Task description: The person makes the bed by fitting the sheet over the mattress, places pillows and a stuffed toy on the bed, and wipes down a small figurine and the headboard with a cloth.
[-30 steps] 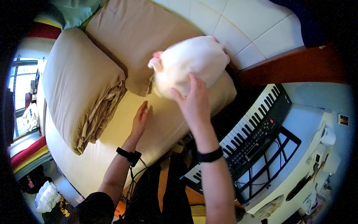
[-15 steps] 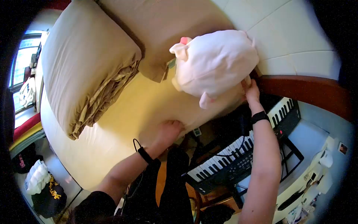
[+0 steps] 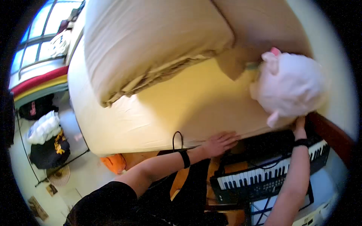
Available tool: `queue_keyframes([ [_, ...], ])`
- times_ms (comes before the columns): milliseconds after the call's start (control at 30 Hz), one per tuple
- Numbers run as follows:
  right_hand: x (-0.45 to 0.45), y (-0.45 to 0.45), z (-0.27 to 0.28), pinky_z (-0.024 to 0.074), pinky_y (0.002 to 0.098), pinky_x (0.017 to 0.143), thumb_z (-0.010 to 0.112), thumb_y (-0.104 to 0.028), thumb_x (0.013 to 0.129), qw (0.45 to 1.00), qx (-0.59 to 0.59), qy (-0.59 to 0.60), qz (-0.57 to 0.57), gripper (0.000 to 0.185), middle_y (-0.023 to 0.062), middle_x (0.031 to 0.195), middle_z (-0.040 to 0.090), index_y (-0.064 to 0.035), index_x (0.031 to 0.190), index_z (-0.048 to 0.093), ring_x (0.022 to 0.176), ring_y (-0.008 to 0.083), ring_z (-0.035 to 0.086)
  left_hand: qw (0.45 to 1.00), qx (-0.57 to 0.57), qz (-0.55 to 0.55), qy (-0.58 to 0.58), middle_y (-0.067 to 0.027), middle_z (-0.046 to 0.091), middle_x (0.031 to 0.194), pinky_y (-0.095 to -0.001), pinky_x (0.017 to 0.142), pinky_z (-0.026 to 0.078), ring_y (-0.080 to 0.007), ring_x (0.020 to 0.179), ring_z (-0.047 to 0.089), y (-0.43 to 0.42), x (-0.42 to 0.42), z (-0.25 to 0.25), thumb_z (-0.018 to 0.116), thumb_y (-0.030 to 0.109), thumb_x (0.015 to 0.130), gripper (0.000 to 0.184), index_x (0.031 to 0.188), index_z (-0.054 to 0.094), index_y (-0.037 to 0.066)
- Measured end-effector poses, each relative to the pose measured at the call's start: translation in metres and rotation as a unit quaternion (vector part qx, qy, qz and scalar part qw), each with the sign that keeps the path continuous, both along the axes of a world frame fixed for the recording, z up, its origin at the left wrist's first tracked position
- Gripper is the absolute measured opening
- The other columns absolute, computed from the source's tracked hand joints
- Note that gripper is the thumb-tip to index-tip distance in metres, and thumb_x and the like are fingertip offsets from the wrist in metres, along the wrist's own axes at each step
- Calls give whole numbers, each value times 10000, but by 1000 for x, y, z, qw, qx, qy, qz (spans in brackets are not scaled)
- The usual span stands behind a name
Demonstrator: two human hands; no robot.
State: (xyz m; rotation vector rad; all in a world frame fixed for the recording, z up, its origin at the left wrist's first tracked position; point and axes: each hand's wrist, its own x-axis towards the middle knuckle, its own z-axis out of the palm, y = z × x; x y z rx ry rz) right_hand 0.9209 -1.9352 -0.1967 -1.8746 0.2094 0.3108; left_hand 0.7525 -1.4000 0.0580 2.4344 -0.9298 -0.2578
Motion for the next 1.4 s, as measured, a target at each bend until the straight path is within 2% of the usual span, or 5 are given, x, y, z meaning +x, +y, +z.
queue_keyframes([
  [267, 9, 259, 272, 378, 435, 912, 525, -362, 882, 848, -65, 84, -518, 509, 168, 1190, 524, 38, 1193, 470, 1022, 290, 517, 985, -24, 151, 77, -109, 385, 1375, -428, 1066, 243, -277, 1308, 302, 123, -18, 50, 535, 237, 846, 377, 1201, 548, 110],
  [533, -122, 534, 252, 137, 449, 1090, 354, -283, 960, 821, -520, -175, 159, 556, 147, 1496, 69, -113, 1440, 130, 1379, 302, 84, 903, 81, -126, 403, -111, 639, 1020, -443, 988, 342, -324, 1155, 463, 119, -145, -8, 612, 413, 723, 311, 811, 707, 130],
  [767, -218, 528, 243, 119, 436, 1098, 447, -321, 903, 908, -392, 150, 10, 678, 166, 1494, 38, -90, 1440, 102, 1377, 318, 38, 937, 50, 195, 286, -122, 624, 919, -384, 734, 480, -279, 815, 600, 243, -96, 64, 563, 144, 816, 179, 955, 629, 53],
  [900, -258, 519, 345, 488, 284, 698, 502, -295, 890, 907, 163, 356, -155, 265, 90, 996, 647, -100, 1058, 565, 792, 154, 620, 939, 6, 240, 246, -152, 624, 885, -355, 747, 479, -270, 816, 596, 338, -66, 150, 553, 109, 812, 149, 823, 646, -6],
  [1400, -447, 475, 596, 487, 296, 720, 476, -260, 932, 984, 0, 51, -168, 309, 114, 917, 637, 9, 1056, 566, 805, 185, 618, 949, -131, 253, 135, -152, 664, 881, -320, 782, 463, -210, 834, 613, 413, -115, 367, 439, 277, 947, 400, 943, 634, -72],
])
